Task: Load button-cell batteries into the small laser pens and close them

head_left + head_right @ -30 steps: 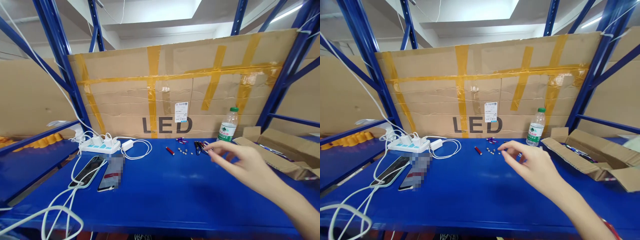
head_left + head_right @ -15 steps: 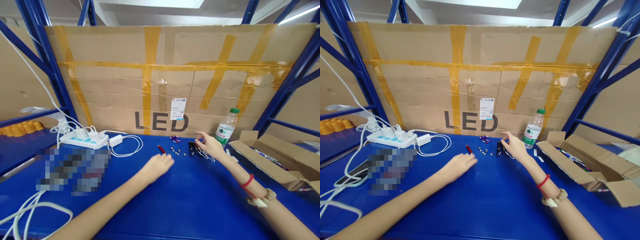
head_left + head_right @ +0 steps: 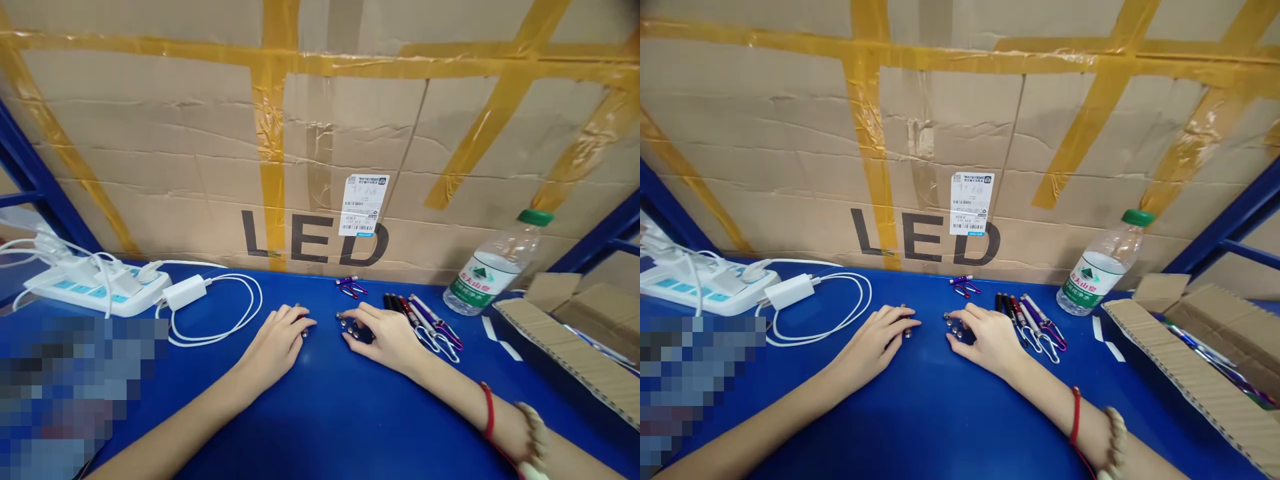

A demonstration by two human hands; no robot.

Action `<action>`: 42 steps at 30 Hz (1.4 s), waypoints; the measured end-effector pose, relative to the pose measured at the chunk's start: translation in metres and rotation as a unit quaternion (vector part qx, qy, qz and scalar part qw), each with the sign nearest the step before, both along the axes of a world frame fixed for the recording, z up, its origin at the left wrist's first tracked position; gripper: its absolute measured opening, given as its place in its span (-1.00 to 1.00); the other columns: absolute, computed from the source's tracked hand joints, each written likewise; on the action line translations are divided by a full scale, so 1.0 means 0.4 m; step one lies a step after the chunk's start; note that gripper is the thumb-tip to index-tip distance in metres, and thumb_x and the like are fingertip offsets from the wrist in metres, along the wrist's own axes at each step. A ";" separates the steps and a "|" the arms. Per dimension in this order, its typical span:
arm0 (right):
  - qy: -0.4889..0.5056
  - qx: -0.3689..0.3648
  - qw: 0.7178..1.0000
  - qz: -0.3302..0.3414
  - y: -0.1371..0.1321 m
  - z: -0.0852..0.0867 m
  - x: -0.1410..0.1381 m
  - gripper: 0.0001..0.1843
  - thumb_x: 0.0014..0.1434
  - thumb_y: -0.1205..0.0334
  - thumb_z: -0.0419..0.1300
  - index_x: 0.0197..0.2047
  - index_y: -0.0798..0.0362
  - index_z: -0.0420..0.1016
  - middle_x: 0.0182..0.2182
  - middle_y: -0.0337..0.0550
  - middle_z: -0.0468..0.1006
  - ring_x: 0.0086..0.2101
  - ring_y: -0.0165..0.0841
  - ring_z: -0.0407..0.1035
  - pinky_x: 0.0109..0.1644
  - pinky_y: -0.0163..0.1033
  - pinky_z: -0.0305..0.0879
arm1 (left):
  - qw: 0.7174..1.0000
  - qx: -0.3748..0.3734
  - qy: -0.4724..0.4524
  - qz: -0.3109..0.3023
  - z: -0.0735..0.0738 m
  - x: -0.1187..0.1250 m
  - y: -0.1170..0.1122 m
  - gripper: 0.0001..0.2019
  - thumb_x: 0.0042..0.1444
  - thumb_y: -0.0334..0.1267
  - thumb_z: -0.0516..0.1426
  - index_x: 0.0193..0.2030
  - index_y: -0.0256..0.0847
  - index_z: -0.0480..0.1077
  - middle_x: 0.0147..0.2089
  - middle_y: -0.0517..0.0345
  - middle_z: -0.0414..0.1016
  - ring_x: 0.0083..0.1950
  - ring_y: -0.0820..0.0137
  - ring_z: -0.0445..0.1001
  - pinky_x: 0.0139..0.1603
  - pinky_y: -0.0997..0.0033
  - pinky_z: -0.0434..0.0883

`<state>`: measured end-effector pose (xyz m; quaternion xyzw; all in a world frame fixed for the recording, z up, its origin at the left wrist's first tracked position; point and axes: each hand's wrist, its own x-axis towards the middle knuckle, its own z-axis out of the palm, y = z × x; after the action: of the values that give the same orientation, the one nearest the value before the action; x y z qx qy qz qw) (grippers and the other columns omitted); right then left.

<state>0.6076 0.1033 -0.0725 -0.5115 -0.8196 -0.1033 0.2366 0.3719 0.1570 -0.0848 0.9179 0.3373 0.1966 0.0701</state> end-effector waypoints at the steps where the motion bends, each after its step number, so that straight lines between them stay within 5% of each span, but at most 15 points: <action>1: 0.022 0.007 1.000 -0.007 -0.003 -0.003 0.001 -0.74 0.16 0.10 0.12 -0.14 0.01 0.49 -0.41 -0.26 0.45 -0.45 -0.49 0.38 -0.39 -0.39 0.23 | 1.000 0.001 -0.006 -0.002 -0.003 -0.003 -0.001 -0.62 0.20 -0.41 -0.15 0.01 -0.09 0.38 0.08 0.13 0.28 0.07 0.40 0.22 0.05 0.30 0.30; 7: 0.101 0.020 0.994 -0.046 -0.024 -0.017 -0.007 -0.79 0.15 0.11 0.12 -0.35 -0.05 0.58 -0.42 -0.35 0.49 -0.53 -0.54 0.36 -0.48 -0.42 0.20 | 1.000 -0.005 -0.024 0.014 -0.001 -0.032 -0.039 -0.63 0.19 -0.42 -0.15 -0.04 -0.08 0.41 0.03 0.13 0.30 0.03 0.41 0.25 0.00 0.34 0.31; 19: 0.147 -0.037 0.983 -0.105 -0.088 -0.013 -0.041 -0.75 0.16 0.04 0.09 -0.36 -0.08 0.56 -0.37 -0.30 0.48 -0.60 -0.51 0.25 -0.55 -0.39 0.18 | 0.997 -0.035 -0.058 0.031 0.026 -0.048 -0.094 -0.70 0.12 -0.46 -0.09 -0.15 -0.18 0.40 -0.13 0.11 0.31 -0.11 0.45 0.24 -0.11 0.41 0.24; 29: 0.178 -0.048 0.977 -0.110 -0.076 -0.028 -0.031 -0.66 0.07 -0.07 0.13 -0.36 0.00 0.59 -0.35 -0.18 0.51 -0.56 -0.42 0.27 -0.48 -0.31 0.20 | 0.997 -0.026 -0.032 0.065 0.029 -0.048 -0.103 -0.78 0.19 -0.28 -0.05 -0.15 -0.21 0.38 -0.12 0.10 0.29 -0.06 0.36 0.18 0.02 0.29 0.21; 38: 0.193 -0.060 0.972 -0.122 -0.071 -0.019 -0.042 -0.66 0.05 -0.05 0.19 -0.33 0.05 0.60 -0.39 -0.13 0.52 -0.58 -0.42 0.25 -0.49 -0.31 0.18 | 0.993 -0.079 -0.081 0.029 0.053 -0.050 -0.119 -0.81 0.26 -0.28 -0.11 -0.13 -0.27 0.26 -0.10 0.12 0.37 -0.08 0.36 0.27 0.00 0.25 0.18; 42: 0.190 -0.084 0.973 -0.103 -0.076 -0.025 -0.031 -0.71 0.08 -0.01 0.18 -0.34 -0.01 0.61 -0.35 -0.16 0.50 -0.52 -0.42 0.27 -0.42 -0.31 0.19 | 0.985 -0.120 -0.123 -0.028 0.055 -0.045 -0.132 -0.83 0.27 -0.28 -0.15 -0.08 -0.25 0.15 -0.12 0.13 0.38 -0.14 0.48 0.33 -0.07 0.44 0.24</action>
<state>0.5950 0.0729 -0.0824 -0.6213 -0.7084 0.0417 0.3324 0.3541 0.1042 -0.0629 0.8807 0.3216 0.2640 0.2266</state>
